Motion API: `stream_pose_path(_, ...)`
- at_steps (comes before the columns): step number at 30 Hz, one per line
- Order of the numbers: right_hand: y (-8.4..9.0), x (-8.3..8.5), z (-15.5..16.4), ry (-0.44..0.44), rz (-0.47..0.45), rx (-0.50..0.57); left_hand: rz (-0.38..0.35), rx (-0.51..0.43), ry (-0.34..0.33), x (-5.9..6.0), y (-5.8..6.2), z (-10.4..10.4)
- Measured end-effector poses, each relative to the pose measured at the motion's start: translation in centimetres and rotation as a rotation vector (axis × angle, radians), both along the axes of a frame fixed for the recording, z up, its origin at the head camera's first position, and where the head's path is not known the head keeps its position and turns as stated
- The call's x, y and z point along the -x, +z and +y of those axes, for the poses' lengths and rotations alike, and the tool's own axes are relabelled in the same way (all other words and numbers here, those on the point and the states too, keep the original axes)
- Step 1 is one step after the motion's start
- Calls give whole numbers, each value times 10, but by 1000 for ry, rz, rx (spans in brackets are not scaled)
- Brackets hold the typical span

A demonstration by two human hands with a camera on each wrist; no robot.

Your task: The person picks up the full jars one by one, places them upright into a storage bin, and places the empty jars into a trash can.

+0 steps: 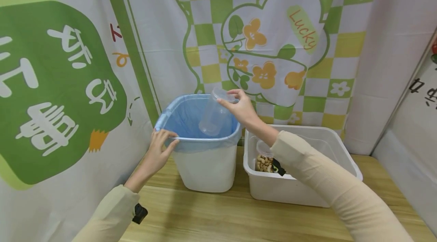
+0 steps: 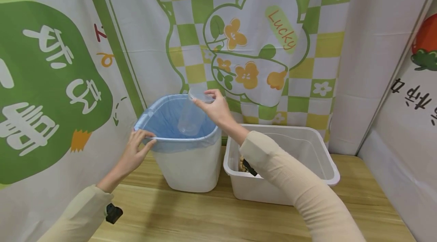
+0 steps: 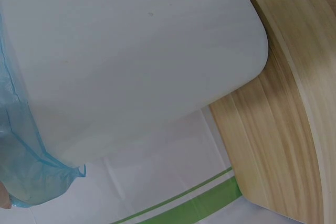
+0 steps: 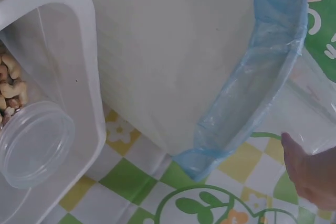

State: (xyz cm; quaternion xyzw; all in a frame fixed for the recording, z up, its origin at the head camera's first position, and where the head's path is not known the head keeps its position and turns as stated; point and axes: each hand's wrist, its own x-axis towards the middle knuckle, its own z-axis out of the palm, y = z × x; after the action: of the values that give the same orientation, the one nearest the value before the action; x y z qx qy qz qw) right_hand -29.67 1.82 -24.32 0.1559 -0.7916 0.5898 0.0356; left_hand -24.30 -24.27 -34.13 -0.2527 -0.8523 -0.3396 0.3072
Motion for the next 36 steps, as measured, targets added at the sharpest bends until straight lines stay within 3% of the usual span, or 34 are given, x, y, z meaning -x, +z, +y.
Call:
stream_pose_path(5,-4,6,-2,69,-112,-71,16,-2,11,0,0,-1)
stream_pose_path(9,-6,4,5,82,-79,-101,5,4,8,1,0,-1)
stream_pose_path(15,-15,-12,23,126,84,-90,-7,12,4,3,1,0)
stream_pose_path(21,-25,-39,42,145,246,-117,44,19,16,2,2,0)
stream_pose_path(30,-57,-81,88,120,637,-339,211,110,23,-3,1,-2)
stream_pose_path(32,-67,-89,103,110,693,-376,241,137,17,-6,0,-3)
stream_pose_path(36,-84,-106,135,60,713,-500,298,197,27,-16,-5,-3)
